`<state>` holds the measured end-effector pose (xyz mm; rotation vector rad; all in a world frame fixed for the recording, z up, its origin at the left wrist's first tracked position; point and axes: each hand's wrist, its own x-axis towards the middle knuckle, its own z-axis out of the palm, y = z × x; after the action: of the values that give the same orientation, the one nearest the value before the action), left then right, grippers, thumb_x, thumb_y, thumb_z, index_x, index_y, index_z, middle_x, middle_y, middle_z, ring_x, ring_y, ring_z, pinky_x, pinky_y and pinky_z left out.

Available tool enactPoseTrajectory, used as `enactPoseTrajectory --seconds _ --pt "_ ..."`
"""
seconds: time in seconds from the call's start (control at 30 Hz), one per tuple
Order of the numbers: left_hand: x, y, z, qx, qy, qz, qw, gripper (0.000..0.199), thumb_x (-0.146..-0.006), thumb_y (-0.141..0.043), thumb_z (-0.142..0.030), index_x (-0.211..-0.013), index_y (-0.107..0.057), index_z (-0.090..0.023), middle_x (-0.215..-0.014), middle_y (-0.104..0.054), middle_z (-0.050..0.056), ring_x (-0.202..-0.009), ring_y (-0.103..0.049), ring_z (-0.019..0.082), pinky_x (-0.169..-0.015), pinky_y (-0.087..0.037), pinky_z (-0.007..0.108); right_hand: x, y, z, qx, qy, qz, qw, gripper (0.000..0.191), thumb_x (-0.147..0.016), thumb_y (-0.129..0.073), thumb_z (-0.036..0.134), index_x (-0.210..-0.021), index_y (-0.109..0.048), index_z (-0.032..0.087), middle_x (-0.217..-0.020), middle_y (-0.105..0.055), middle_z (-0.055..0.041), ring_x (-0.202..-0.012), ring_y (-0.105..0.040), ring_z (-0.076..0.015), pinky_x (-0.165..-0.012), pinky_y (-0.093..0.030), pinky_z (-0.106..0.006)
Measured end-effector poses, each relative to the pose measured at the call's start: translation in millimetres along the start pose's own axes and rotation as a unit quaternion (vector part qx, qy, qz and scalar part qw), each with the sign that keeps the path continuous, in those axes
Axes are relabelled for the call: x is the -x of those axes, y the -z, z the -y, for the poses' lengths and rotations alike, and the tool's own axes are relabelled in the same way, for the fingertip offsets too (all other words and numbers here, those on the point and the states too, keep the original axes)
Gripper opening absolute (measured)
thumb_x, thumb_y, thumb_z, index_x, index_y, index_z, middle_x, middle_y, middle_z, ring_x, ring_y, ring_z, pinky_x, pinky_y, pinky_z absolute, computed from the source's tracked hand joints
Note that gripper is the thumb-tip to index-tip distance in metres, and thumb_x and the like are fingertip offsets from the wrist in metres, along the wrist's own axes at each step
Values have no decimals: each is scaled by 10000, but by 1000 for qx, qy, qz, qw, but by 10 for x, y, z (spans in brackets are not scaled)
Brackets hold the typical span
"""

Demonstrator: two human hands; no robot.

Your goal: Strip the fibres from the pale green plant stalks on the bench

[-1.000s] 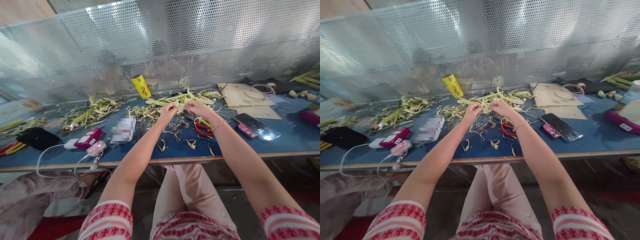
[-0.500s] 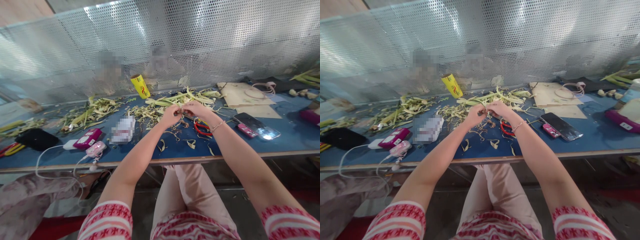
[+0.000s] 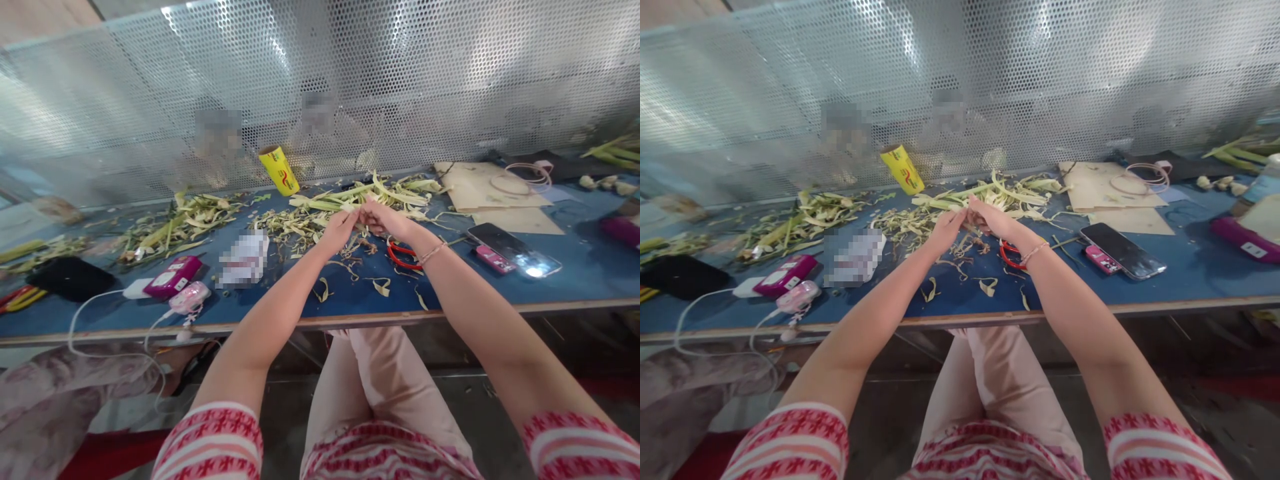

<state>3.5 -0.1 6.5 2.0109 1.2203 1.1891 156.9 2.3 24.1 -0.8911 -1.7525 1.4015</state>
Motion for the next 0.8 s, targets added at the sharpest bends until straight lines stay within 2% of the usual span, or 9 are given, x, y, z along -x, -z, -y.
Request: enactPoseTrajectory --seconds 0.1,0.2,0.3,0.43,0.57,0.7,0.8 --pt "-8 -14 1 -23 32 -4 999 443 -916 -416 -359 -521 -475 -169 -518 -465 2 -565 -476 140 -621 -367 278 -45 19 -12 29 -9 -90 995 484 -907 -399 576 -595 -416 206 -521 -270 53 -444 -242 -85 -458 -229 -255" --pt "1 -21 -6 -36 31 -11 999 453 -918 -416 -358 -510 -477 -170 -524 -491 13 -572 -492 148 -612 -364 283 -84 60 -55 105 -17 -186 977 389 -850 -535 490 -606 -502 189 -546 -414 27 -489 -341 -94 -505 -278 -260" --pt "19 -17 -22 -24 15 0 1000 447 -926 -402 -355 -533 -506 -169 -527 -505 15 -582 -505 152 -611 -368 278 -77 52 -74 114 -21 -182 976 353 -793 -586 472 -614 -570 168 -613 -517 4 -542 -392 -99 -575 -325 -270" --pt "33 -6 -33 -26 -12 9 1000 462 -930 -405 -354 -515 -501 -174 -494 -470 3 -542 -469 136 -598 -348 272 -46 -33 -43 47 -35 -168 984 273 -731 -628 365 -566 -526 173 -502 -422 48 -505 -363 -88 -570 -320 -266" --pt "22 -7 -4 -10 -30 -11 999 469 -903 -472 -370 -474 -452 -181 -451 -390 -14 -485 -373 118 -563 -299 276 -76 -59 -50 25 -24 -221 975 132 -708 -595 238 -606 -539 175 -478 -392 70 -473 -331 -76 -533 -292 -254" --pt "14 -6 8 15 -22 -38 999 477 -877 -529 -399 -463 -430 -184 -438 -343 -20 -468 -329 112 -544 -256 282 -125 -2 -114 70 19 -277 958 157 -726 -568 239 -599 -490 192 -491 -415 59 -479 -376 -84 -517 -292 -248" --pt "22 5 -25 11 -17 -62 998 463 -880 -534 -386 -475 -434 -185 -453 -365 -16 -485 -353 117 -556 -258 284 -150 43 -171 124 20 -287 950 170 -731 -562 249 -585 -500 191 -509 -482 34 -497 -441 -98 -532 -338 -252"
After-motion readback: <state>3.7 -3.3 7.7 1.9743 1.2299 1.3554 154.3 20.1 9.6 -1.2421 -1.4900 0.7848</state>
